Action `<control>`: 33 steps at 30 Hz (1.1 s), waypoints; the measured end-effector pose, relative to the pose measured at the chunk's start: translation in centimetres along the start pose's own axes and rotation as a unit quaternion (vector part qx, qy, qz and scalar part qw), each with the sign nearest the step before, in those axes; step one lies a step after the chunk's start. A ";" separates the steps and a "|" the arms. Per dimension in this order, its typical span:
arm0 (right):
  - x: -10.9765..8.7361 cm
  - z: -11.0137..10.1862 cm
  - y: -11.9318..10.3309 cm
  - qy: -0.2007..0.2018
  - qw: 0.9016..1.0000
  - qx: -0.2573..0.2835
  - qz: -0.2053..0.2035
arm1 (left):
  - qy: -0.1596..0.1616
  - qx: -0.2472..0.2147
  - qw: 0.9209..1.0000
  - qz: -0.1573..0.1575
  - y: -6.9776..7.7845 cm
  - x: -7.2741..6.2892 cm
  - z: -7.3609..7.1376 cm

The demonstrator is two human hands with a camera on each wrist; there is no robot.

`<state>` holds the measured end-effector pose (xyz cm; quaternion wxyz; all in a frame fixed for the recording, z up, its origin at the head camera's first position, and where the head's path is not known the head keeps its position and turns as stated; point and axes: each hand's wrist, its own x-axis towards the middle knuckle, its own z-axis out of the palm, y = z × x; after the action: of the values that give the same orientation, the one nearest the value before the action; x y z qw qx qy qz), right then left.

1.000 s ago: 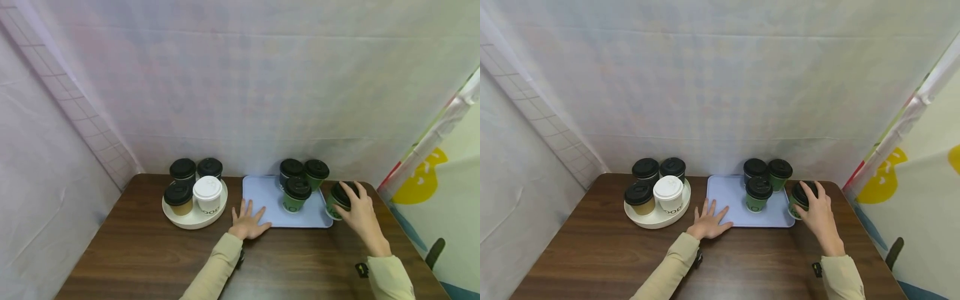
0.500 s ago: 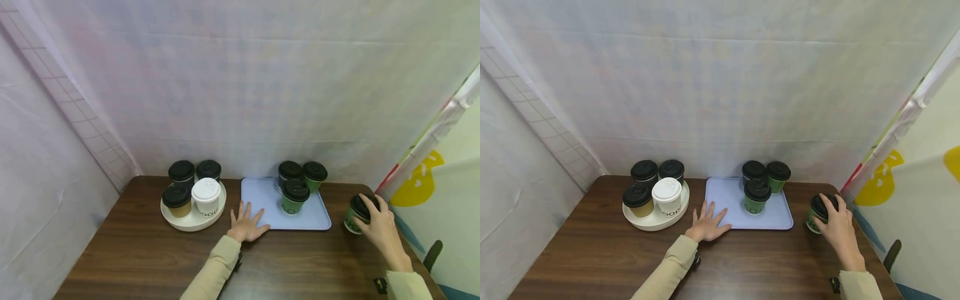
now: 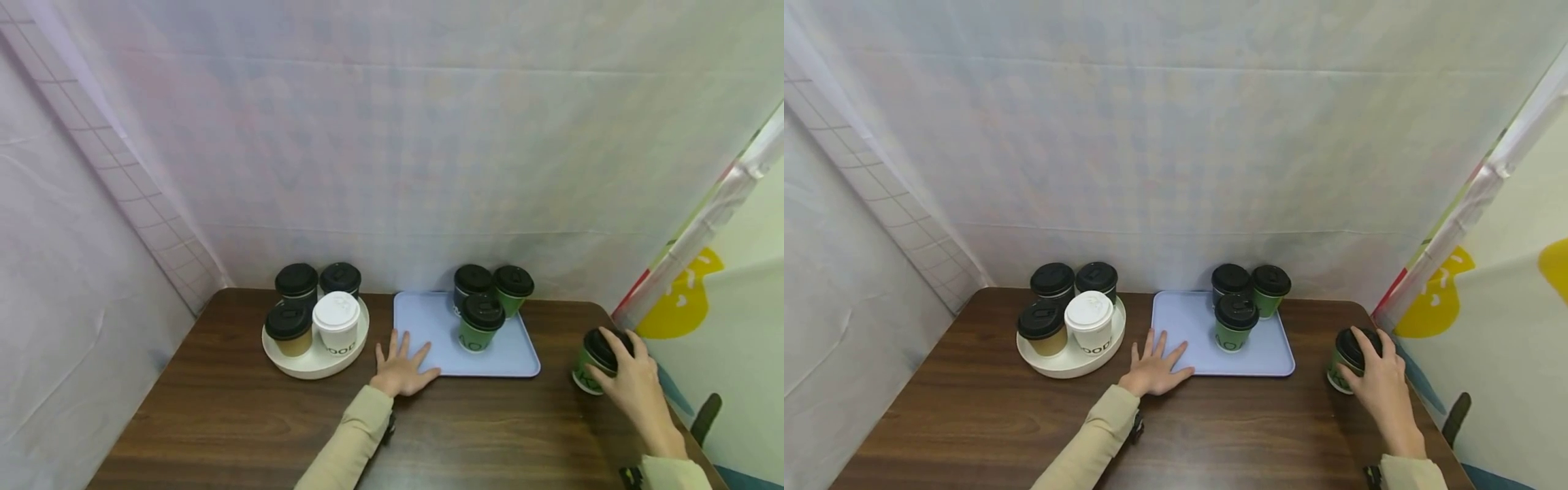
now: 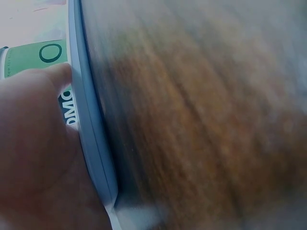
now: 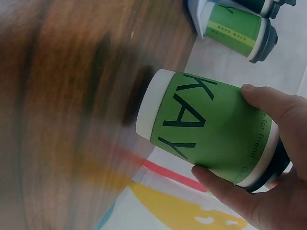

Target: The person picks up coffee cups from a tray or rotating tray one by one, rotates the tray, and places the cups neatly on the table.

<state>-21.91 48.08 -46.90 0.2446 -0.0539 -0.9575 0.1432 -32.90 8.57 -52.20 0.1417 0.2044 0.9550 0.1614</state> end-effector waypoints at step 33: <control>0.9 -1.3 -3.4 0.058 0.996 -0.050 -0.047 | 0.010 -0.002 1.000 0.000 0.1 -0.1 0.4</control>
<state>-22.21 45.28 -44.41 0.3036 -0.0294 -0.9489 0.0804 -32.67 8.67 -52.49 0.1325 0.2021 0.9562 0.1655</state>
